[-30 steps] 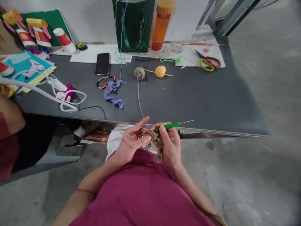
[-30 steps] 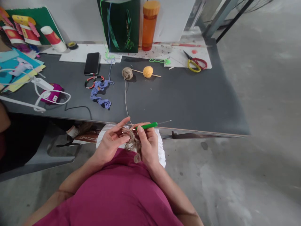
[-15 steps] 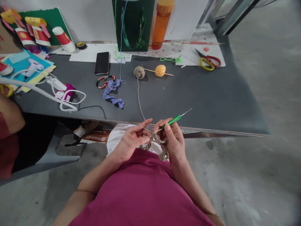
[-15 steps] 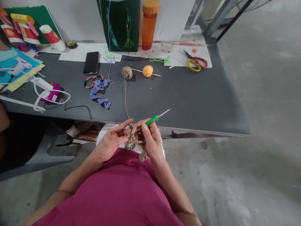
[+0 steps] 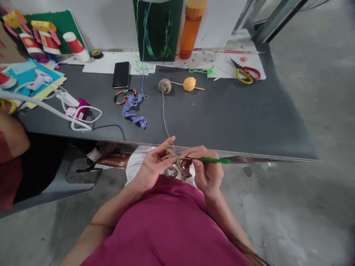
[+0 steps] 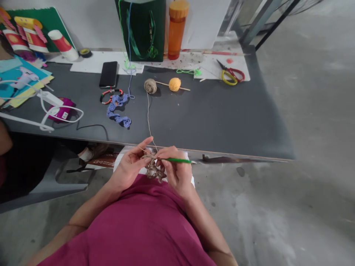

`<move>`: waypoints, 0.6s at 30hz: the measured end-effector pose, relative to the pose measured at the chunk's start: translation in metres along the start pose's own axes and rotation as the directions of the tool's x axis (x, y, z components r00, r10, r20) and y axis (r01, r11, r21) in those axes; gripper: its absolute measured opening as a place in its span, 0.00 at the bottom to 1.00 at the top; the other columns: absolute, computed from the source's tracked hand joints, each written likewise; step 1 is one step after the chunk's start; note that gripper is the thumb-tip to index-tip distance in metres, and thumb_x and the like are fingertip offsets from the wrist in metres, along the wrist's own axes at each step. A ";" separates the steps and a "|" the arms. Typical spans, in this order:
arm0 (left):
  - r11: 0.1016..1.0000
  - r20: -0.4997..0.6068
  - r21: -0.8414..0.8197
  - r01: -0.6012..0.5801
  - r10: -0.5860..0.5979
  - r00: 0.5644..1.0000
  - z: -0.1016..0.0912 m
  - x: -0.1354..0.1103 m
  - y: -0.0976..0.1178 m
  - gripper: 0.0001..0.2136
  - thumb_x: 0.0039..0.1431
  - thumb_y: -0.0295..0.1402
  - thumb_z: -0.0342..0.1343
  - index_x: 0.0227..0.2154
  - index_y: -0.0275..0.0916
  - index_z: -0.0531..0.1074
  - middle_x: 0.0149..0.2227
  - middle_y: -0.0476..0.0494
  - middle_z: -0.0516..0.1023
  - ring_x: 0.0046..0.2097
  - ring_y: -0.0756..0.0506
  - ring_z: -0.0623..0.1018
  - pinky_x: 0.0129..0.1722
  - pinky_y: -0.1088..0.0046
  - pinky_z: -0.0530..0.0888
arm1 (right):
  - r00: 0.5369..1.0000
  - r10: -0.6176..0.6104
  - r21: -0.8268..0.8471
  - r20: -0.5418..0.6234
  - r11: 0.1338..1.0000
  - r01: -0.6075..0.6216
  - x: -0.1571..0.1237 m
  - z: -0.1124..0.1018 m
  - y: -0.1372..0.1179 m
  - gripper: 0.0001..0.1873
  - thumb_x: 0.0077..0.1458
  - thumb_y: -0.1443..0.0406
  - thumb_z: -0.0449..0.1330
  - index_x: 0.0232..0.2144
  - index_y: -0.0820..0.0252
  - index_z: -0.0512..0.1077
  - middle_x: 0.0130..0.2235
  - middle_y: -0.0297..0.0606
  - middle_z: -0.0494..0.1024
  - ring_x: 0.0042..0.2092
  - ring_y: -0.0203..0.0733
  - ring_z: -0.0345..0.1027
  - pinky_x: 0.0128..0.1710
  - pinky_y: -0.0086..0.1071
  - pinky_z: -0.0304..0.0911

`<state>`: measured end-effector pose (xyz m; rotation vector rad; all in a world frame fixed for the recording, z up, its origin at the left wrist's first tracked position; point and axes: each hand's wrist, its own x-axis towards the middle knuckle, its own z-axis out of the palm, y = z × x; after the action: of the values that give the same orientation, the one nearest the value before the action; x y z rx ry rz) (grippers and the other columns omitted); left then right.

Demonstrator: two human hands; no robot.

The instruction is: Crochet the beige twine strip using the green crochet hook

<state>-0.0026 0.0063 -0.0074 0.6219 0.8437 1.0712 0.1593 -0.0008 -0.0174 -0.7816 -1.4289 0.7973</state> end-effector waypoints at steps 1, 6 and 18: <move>1.000 -0.020 0.018 -0.019 0.020 1.000 0.000 0.000 0.000 0.27 0.45 0.30 0.75 0.51 0.47 0.81 0.31 0.52 0.77 0.34 0.53 0.73 0.38 0.74 0.71 | 0.998 -0.060 -0.071 0.024 0.996 0.061 -0.001 -0.001 0.000 0.07 0.69 0.64 0.55 0.45 0.50 0.71 0.38 0.35 0.80 0.30 0.36 0.74 0.25 0.29 0.71; 0.971 -0.111 0.195 -0.136 0.159 0.981 0.003 -0.004 0.001 0.31 0.48 0.32 0.73 0.58 0.46 0.76 0.29 0.53 0.78 0.33 0.52 0.74 0.38 0.73 0.73 | 0.970 -0.198 -0.285 0.144 0.930 0.232 -0.002 -0.004 -0.002 0.10 0.68 0.67 0.55 0.47 0.49 0.73 0.40 0.38 0.83 0.38 0.40 0.79 0.34 0.35 0.75; 0.971 0.010 -0.167 0.172 -0.172 0.985 0.007 -0.006 0.009 0.34 0.48 0.30 0.73 0.61 0.45 0.73 0.25 0.57 0.71 0.29 0.54 0.71 0.35 0.77 0.70 | 0.978 -0.191 -0.330 0.085 0.921 0.209 -0.005 0.000 -0.001 0.24 0.62 0.70 0.62 0.56 0.38 0.75 0.45 0.35 0.84 0.41 0.43 0.80 0.37 0.38 0.77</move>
<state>-0.0023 0.0034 0.0054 0.3978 0.7873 0.9738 0.1590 -0.0055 -0.0192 -0.8605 -1.6878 0.4207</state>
